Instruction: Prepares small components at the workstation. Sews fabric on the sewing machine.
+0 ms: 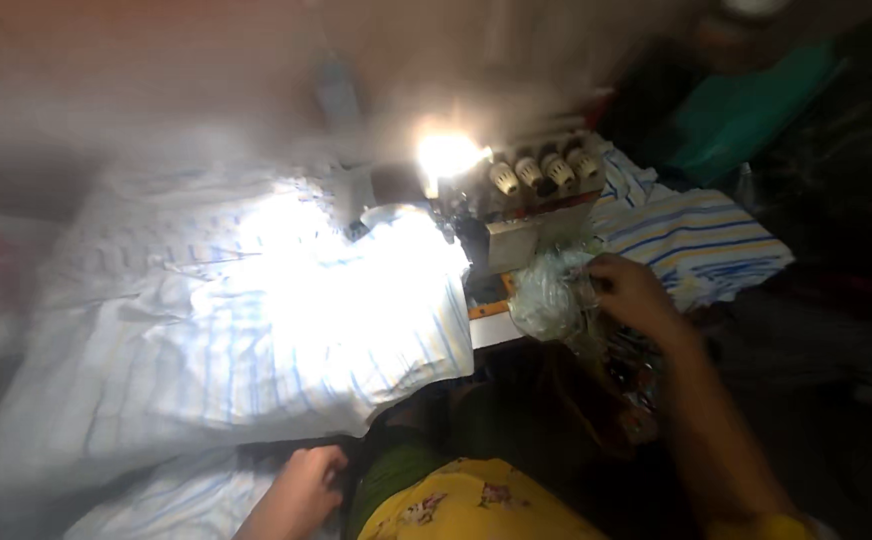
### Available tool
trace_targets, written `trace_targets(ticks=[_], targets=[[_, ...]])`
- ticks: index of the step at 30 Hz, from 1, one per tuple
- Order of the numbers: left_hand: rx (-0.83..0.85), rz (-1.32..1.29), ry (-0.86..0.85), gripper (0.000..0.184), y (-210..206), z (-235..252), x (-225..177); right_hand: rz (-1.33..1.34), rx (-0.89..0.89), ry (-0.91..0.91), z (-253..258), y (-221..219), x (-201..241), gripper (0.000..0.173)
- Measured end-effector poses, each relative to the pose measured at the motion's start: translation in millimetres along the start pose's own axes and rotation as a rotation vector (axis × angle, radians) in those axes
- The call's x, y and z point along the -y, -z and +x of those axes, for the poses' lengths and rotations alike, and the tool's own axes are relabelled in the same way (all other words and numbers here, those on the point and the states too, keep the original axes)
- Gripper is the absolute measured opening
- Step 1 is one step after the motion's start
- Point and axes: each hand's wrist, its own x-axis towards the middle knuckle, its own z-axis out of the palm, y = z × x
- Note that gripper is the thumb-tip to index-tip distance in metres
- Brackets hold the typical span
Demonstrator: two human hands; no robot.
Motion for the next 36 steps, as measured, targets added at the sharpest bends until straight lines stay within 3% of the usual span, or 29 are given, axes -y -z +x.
trace_targets(ticks=[4,6,9,11,12,16,18,20,22,25,31,34,36], targets=[[-0.362,-0.133,-0.545,0.029,0.4,8.2,-32.5,0.054,0.003,0.165,26.0,-21.4,-2.5,0.022],[-0.500,-0.265,-0.709,0.031,1.3,16.4,-49.1,0.092,-0.029,0.167,25.3,-18.8,-7.5,0.027],[-0.722,-0.600,-0.741,0.038,2.7,26.3,-75.5,0.171,-0.324,0.189,3.3,-15.5,-10.7,0.032],[-0.823,-0.839,-0.733,0.044,4.0,32.4,-93.4,0.243,-0.610,0.264,-15.5,-23.5,12.0,0.032],[-0.859,-0.924,-0.745,0.046,4.0,36.0,-101.2,0.335,-0.669,0.337,-26.5,-31.5,32.0,0.031],[-0.906,-1.100,-0.777,0.050,2.5,41.9,-123.6,0.777,-0.315,0.571,-62.4,-85.9,109.6,0.049],[-0.907,-1.134,-0.794,0.052,1.8,40.4,-127.2,0.938,-0.220,0.569,-67.2,-101.9,131.3,0.044],[-0.893,-1.168,-0.811,0.052,0.9,38.0,-125.9,1.063,-0.213,0.561,-66.4,-104.7,142.1,0.017],[-0.844,-1.218,-0.849,0.047,-0.2,36.8,-120.9,1.068,-0.224,0.603,-64.4,-102.3,147.2,0.008],[-0.614,-1.373,-0.895,0.038,-0.5,33.7,-111.8,0.959,-0.258,0.697,-63.0,-99.6,153.2,0.011],[-0.151,-1.498,-0.802,0.035,3.6,31.0,-101.2,0.886,-0.269,0.803,-56.8,-92.5,157.8,0.014],[-0.062,-1.436,-0.800,0.034,1.9,35.3,-97.4,0.930,-0.165,0.830,-54.5,-91.6,154.8,0.017],[-0.134,-1.383,-0.793,0.029,1.0,35.5,-98.6,0.935,-0.145,0.814,-55.0,-92.2,153.5,0.016]])
